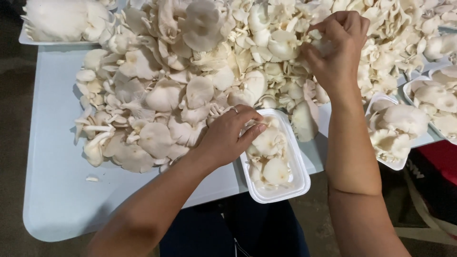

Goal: The person picks up white oyster mushrooms from a large pile on a table, separates them by hand, and places them into a white plastic container. The hands repeatedly reach for mushrooms, tear them apart, and arrange them in the container.

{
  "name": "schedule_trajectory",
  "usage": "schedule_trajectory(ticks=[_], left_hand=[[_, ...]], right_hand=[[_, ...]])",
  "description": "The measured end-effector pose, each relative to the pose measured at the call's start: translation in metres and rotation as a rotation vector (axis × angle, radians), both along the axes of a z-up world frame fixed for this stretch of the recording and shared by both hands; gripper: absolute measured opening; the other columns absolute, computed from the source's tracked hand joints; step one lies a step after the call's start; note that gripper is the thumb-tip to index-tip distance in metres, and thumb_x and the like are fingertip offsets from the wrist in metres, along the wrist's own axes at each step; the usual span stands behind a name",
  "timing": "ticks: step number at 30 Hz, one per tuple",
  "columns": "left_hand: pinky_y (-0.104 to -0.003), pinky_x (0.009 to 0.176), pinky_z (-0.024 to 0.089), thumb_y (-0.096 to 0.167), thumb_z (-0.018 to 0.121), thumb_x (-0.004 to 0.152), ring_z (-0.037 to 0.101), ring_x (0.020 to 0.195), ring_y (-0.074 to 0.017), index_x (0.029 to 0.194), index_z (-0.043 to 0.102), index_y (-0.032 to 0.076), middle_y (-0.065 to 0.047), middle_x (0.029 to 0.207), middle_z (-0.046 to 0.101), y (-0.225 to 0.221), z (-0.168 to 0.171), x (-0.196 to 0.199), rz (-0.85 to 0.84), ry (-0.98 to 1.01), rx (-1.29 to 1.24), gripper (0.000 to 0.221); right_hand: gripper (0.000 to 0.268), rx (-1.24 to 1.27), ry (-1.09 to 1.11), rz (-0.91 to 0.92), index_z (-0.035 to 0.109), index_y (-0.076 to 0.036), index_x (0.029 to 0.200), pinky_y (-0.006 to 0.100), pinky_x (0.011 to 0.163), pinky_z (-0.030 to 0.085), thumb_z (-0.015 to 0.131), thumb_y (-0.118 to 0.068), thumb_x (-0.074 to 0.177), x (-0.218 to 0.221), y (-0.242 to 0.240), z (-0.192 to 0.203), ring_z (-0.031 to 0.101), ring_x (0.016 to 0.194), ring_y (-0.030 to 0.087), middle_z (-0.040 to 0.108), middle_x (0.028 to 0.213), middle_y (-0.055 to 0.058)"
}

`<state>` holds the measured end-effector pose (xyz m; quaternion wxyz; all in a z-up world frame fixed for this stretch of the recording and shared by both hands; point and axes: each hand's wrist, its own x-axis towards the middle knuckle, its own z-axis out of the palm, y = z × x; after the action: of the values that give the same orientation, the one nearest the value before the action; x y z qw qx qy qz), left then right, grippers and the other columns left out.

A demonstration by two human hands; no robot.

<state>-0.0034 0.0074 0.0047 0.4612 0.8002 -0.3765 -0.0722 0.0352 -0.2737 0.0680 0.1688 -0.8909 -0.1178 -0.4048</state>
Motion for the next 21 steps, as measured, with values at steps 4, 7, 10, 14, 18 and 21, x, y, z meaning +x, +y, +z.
schedule_trajectory(ticks=[4, 7, 10, 14, 18, 21], left_hand=[[-0.042, 0.081, 0.051, 0.045, 0.049, 0.101, 0.068, 0.110, -0.0247, 0.117, 0.068, 0.016, -0.002, 0.121, 0.069, 0.000, -0.001, 0.000, -0.001, -0.007, 0.003, 0.038], [-0.042, 0.082, 0.050, 0.044, 0.049, 0.101, 0.067, 0.110, -0.0250, 0.117, 0.068, 0.016, -0.003, 0.120, 0.068, -0.001, -0.003, 0.001, -0.012, -0.009, -0.007, 0.037], [-0.042, 0.085, 0.051, 0.043, 0.049, 0.102, 0.067, 0.112, -0.0256, 0.118, 0.068, 0.014, -0.005, 0.120, 0.069, 0.000, -0.004, 0.001, -0.014, -0.036, -0.041, 0.038], [-0.042, 0.080, 0.050, 0.043, 0.048, 0.102, 0.067, 0.107, -0.0264, 0.114, 0.068, 0.014, -0.005, 0.115, 0.069, -0.001, -0.007, 0.002, -0.027, -0.043, -0.048, 0.037], [-0.043, 0.080, 0.050, 0.043, 0.047, 0.102, 0.065, 0.109, -0.0267, 0.119, 0.068, 0.013, -0.007, 0.122, 0.067, 0.001, -0.005, 0.003, -0.042, -0.022, 0.004, 0.040], [-0.046, 0.079, 0.051, 0.043, 0.050, 0.102, 0.068, 0.107, -0.0285, 0.118, 0.068, 0.016, -0.005, 0.115, 0.071, -0.001, -0.007, 0.003, -0.017, -0.053, -0.067, 0.037]], right_hand=[[0.037, -0.003, 0.069, 0.021, 0.071, 0.001, 0.114, 0.053, 0.097, 0.035, 0.077, -0.006, 0.078, -0.008, 0.010, 0.010, 0.037, 0.117, 0.035, 0.045, 0.119, 0.016], [0.044, 0.067, 0.137, 0.073, 0.066, -0.002, 0.123, 0.054, 0.108, 0.028, 0.064, -0.022, 0.083, -0.013, 0.023, 0.015, 0.034, 0.124, 0.034, 0.044, 0.123, 0.014], [0.037, 0.000, -0.096, 0.123, 0.067, 0.000, 0.120, 0.051, 0.103, 0.031, 0.059, -0.011, 0.086, -0.005, 0.033, 0.015, 0.039, 0.118, 0.034, 0.048, 0.119, 0.015], [0.030, -0.192, -0.236, 0.027, 0.065, -0.002, 0.117, 0.047, 0.087, 0.034, 0.079, -0.001, 0.090, 0.012, 0.047, 0.021, 0.043, 0.113, 0.035, 0.052, 0.120, 0.016], [0.046, -0.207, -0.096, -0.063, 0.071, -0.005, 0.129, 0.057, 0.092, 0.036, 0.085, 0.009, 0.087, 0.044, 0.051, 0.022, 0.040, 0.126, 0.044, 0.050, 0.142, 0.019], [0.009, -0.152, -0.283, 0.117, 0.076, 0.000, 0.096, 0.049, 0.082, 0.038, 0.083, 0.003, 0.093, 0.058, 0.042, 0.024, 0.052, 0.105, 0.038, 0.064, 0.110, 0.017]])
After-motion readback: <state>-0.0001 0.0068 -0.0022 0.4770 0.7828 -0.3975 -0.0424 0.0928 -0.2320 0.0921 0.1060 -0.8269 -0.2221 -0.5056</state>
